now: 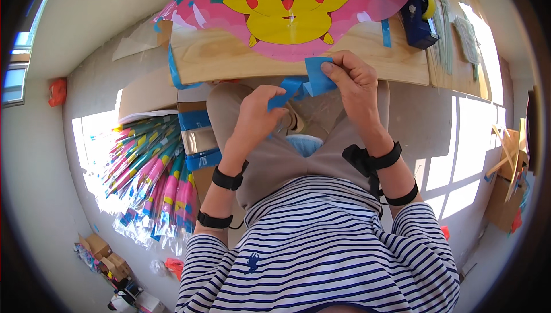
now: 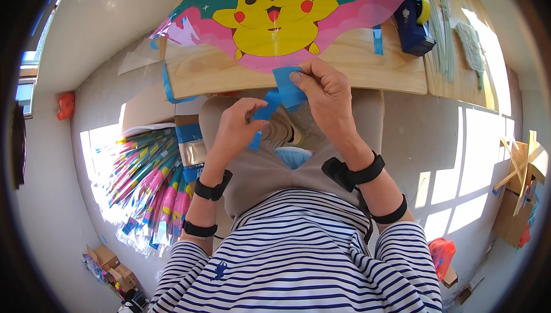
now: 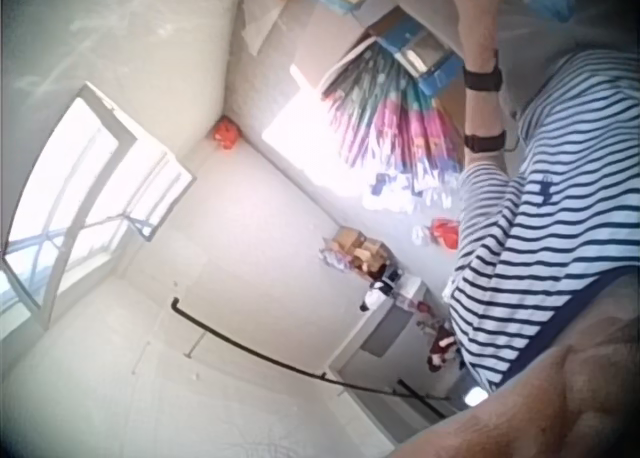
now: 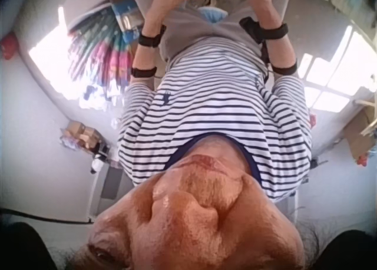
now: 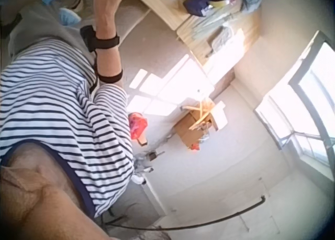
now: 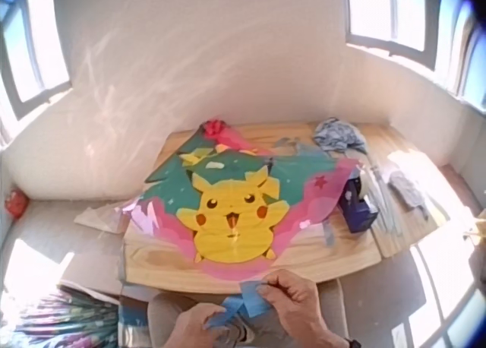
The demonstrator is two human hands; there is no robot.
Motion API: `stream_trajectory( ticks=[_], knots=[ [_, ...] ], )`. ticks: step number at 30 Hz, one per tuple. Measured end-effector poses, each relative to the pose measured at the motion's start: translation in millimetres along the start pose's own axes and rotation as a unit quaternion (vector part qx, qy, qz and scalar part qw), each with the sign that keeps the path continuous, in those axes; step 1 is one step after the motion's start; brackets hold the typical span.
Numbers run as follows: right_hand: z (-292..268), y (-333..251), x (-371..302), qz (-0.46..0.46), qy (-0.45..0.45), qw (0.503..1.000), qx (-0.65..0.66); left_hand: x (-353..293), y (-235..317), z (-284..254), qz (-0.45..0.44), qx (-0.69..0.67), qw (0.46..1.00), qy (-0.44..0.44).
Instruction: Assemble a kite by attaching decorative tails using adhesive tape.
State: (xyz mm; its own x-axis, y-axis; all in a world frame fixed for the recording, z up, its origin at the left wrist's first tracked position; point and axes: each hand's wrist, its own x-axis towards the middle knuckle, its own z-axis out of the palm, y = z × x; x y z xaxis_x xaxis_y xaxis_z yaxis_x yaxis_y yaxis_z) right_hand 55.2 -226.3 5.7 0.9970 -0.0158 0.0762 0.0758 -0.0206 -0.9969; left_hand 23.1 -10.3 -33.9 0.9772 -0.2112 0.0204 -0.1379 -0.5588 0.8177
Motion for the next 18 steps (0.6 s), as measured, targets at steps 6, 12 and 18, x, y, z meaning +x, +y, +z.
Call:
stream_trajectory(
  ticks=[6, 12, 18],
  knots=[
    [32.6, 26.3, -18.3, 0.082, -0.06, 0.995, 0.014, 25.3, 22.9, -13.5, -0.117, -0.386, 0.914, 0.03],
    [46.1, 75.8, -21.2, 0.222, -0.16, 0.959, 0.066, 53.3, -5.9, -10.1, -0.09, -0.331, 0.935, 0.084],
    [61.3, 122.3, -7.2, 0.326, -0.091, 0.916, 0.215, 59.8, -15.5, 2.8, 0.106, 0.175, 0.965, 0.164]
  ],
)
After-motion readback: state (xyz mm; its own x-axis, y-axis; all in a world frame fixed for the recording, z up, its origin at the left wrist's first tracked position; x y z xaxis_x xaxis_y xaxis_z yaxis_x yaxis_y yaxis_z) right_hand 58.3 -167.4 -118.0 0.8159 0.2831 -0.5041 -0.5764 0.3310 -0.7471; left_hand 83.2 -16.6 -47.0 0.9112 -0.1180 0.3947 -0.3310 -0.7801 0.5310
